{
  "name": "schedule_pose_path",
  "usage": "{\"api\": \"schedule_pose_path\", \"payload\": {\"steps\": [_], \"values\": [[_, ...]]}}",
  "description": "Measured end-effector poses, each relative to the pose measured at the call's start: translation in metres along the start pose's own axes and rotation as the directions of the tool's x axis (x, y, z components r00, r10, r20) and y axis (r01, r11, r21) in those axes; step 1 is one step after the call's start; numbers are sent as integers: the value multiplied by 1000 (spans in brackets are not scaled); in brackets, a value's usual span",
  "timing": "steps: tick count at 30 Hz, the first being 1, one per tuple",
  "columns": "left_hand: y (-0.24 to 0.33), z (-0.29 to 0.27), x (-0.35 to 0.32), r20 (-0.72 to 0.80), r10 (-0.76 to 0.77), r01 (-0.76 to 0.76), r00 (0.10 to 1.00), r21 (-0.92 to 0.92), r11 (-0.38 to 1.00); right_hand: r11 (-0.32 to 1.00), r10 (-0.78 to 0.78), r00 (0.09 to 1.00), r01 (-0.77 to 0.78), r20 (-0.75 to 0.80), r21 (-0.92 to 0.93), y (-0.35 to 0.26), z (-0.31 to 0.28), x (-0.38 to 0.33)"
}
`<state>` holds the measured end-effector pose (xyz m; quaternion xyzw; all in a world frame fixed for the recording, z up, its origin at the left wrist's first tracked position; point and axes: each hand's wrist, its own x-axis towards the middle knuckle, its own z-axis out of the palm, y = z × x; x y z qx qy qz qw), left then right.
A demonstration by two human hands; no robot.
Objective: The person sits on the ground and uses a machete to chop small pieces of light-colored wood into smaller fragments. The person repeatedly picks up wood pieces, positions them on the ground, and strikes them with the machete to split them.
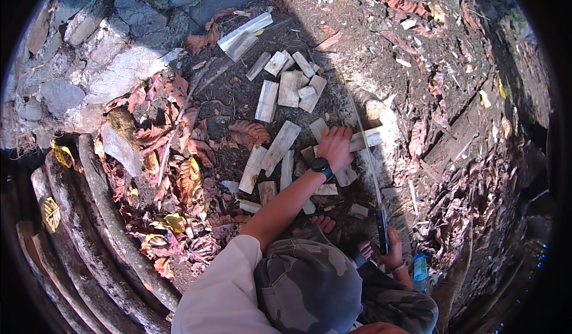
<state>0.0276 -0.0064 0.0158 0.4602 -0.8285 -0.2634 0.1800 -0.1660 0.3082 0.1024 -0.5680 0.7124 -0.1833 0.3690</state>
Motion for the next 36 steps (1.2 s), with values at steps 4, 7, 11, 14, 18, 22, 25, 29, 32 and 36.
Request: {"api": "schedule_pose_path", "payload": {"steps": [4, 7, 11, 14, 18, 22, 25, 29, 32, 36], "values": [[3, -2, 2, 54, -4, 4, 999, 1, 1000, 997, -69, 997, 69, -32, -20, 9, 4, -3], [0, -4, 5, 88, -2, 3, 996, -3, 1000, 992, -94, 990, 102, -108, 71, 5, 2, -8], [3, -13, 16, 285, -36, 41, 958, -13, 999, 984, -140, 956, 164, -256, 76, 1, -17, -27], [16, -22, 21, 394, -98, 124, 914, -40, 992, 983, 3, 956, 52, -294, 178, -14, -43, -30], [21, -38, 37, 458, 17, 65, 889, -161, 985, 984, -46, 921, 108, -387, 138, -33, -55, -35], [25, -62, 51, 735, 68, 287, 674, -345, 894, 939, -51, 845, 223, -533, 263, -41, -53, -50], [18, -71, 53, 826, -13, 506, 563, -333, 796, 930, -68, 758, 284, -649, 234, -23, -38, -64], [41, -105, 61, 788, -76, 419, 610, -239, 876, 961, 4, 678, 202, -735, 192, -15, -19, -70], [71, -133, 67, 717, -73, 297, 693, -192, 936, 980, 42, 656, 118, -754, 157, 3, -2, -65], [118, -161, 73, 714, 45, 152, 699, -210, 966, 981, 77, 611, 96, -788, 170, 38, 30, -63]]}}
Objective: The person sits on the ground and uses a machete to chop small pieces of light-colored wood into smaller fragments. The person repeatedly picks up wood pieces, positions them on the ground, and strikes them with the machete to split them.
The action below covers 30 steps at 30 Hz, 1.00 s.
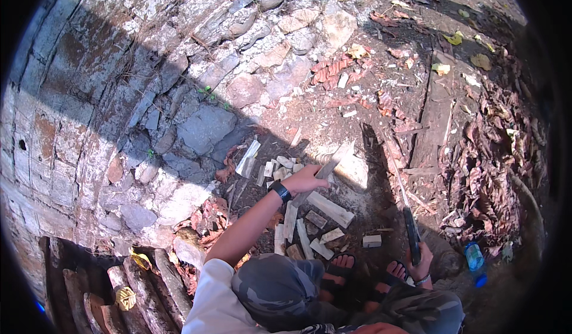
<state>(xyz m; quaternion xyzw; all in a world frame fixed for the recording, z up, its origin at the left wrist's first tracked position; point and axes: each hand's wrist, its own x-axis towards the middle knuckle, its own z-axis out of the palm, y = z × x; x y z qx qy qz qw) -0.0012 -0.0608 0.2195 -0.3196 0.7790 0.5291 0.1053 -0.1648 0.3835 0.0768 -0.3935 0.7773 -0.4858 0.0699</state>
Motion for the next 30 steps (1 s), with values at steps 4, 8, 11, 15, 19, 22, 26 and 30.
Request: {"api": "schedule_pose_path", "payload": {"steps": [4, 8, 11, 15, 19, 22, 26, 30], "values": [[37, 0, -7, 56, -4, 0, 998, 63, 998, 979, 168, 984, -161, -50, 122, 14, 7, -21], [39, 16, 2, 32, -20, 18, 999, 56, 998, 968, 211, 975, -199, -66, 149, 25, 9, -34], [13, 12, 9, 58, -181, 183, 982, -37, 982, 956, 230, 970, -210, -78, 206, 25, 14, -34], [-7, 17, 20, 17, -307, 301, 952, -257, 918, 952, 232, 972, -224, -18, 208, 29, 5, -33], [-31, 19, 25, 27, -410, 396, 912, -319, 861, 926, 290, 957, -276, -20, 259, 38, 8, -33], [-40, 19, 30, -119, -364, 375, 924, 94, 922, 919, 306, 948, -273, -81, 284, 45, 12, -35], [-38, 19, 33, -101, -351, 358, 931, 53, 932, 927, 298, 952, -273, -63, 259, 45, 12, -38], [-48, 13, 47, -28, -380, 379, 925, -46, 924, 949, 240, 969, -220, -62, 227, 42, 11, -36]]}}
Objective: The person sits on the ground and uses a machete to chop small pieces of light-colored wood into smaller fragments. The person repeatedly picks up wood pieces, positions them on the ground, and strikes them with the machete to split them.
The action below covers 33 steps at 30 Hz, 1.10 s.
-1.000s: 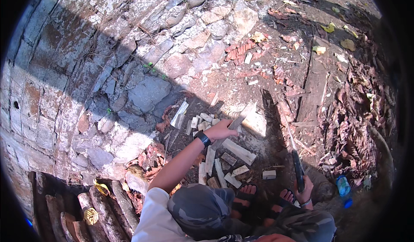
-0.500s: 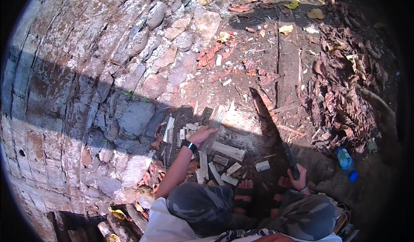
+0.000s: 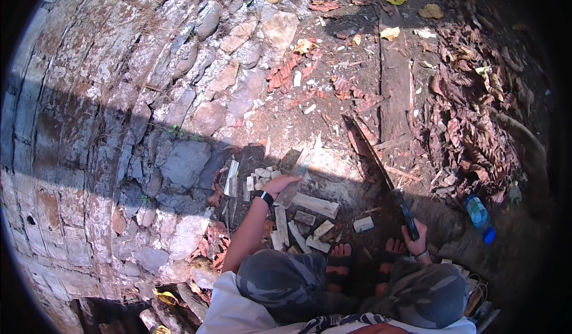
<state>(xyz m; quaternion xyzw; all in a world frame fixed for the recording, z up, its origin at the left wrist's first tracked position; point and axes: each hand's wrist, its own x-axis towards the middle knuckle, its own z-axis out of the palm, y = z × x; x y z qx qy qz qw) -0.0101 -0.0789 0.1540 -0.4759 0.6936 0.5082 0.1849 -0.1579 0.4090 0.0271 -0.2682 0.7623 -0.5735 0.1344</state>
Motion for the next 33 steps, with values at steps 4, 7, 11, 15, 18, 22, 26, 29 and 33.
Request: {"api": "schedule_pose_path", "payload": {"steps": [4, 7, 11, 15, 18, 22, 26, 29, 33], "values": [[-28, -17, 16, -145, 57, 25, 988, 508, 861, 1000, -9, 1000, 9, 11, 5, -1, 8, -1], [1, 11, 11, -81, 142, -152, 987, -145, 978, 999, 22, 1000, -22, 4, -36, 4, -3, -4], [-16, 3, 26, -195, 293, -215, 936, 342, 915, 999, 53, 998, -53, 43, -14, -4, 1, -1], [-11, 5, 47, -206, 77, -49, 976, 135, 990, 998, 55, 998, -54, 23, -22, -6, -7, -1], [-33, -1, 58, -361, 197, -199, 911, 33, 979, 998, 62, 997, -61, 56, -7, -15, -1, 3], [-34, 12, 64, -348, 243, -216, 905, 114, 970, 997, 72, 997, -71, 38, -21, -14, -6, 1], [-32, 17, 64, -419, 226, -198, 879, 109, 974, 997, 73, 997, -72, 38, -25, -11, -8, 0], [-50, -1, 56, -481, 167, -51, 861, 244, 968, 998, 58, 997, -59, 57, 15, -16, 2, 4], [-20, 22, 44, -491, 175, -38, 854, 276, 961, 997, 76, 997, -75, 34, -27, -10, -8, 0]]}}
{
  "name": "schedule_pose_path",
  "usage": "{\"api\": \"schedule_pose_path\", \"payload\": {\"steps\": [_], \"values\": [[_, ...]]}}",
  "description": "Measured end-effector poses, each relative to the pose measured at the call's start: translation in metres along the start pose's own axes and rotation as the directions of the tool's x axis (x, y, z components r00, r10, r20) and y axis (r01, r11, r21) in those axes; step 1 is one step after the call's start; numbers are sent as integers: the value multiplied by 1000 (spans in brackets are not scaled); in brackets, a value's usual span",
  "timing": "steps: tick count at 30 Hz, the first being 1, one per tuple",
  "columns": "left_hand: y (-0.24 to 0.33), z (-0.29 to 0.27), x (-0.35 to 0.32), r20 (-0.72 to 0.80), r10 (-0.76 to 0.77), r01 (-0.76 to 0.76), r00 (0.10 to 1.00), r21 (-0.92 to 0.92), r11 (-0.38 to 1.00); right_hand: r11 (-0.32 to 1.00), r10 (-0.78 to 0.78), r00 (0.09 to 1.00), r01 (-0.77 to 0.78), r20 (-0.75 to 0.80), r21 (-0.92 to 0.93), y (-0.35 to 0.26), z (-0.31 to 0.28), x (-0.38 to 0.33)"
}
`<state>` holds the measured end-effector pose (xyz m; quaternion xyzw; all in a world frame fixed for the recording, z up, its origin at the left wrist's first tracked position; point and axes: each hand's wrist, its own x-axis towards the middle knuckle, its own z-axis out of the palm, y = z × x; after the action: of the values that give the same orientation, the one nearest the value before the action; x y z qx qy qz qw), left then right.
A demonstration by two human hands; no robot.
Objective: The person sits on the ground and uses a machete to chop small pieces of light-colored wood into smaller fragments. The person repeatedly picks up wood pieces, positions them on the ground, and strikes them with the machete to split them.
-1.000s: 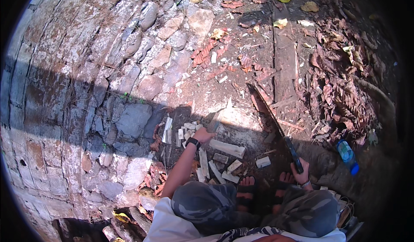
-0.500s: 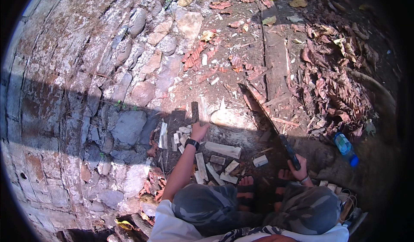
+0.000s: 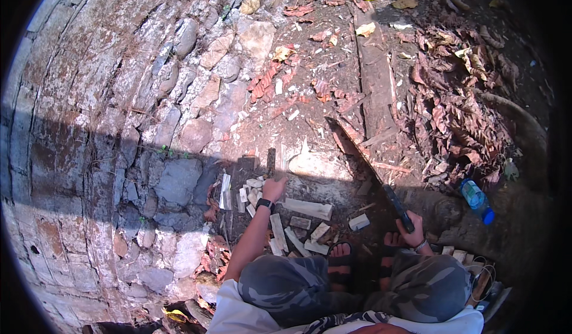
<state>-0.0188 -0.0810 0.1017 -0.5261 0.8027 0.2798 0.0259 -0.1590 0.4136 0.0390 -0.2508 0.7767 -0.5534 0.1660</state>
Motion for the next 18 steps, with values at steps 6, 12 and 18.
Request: {"api": "schedule_pose_path", "payload": {"steps": [6, 12, 18], "values": [[-14, -11, 0, 74, 21, -28, 997, 92, 995, 1000, -5, 1000, 5, 16, 29, -6, 6, 3], [12, -7, -18, 104, 6, -11, 995, 51, 999, 1000, -17, 1000, 17, 2, 12, 1, 3, 1], [6, -10, -23, 131, 99, -110, 986, 80, 991, 999, -12, 1000, 12, -3, 34, 1, 6, 1]]}}
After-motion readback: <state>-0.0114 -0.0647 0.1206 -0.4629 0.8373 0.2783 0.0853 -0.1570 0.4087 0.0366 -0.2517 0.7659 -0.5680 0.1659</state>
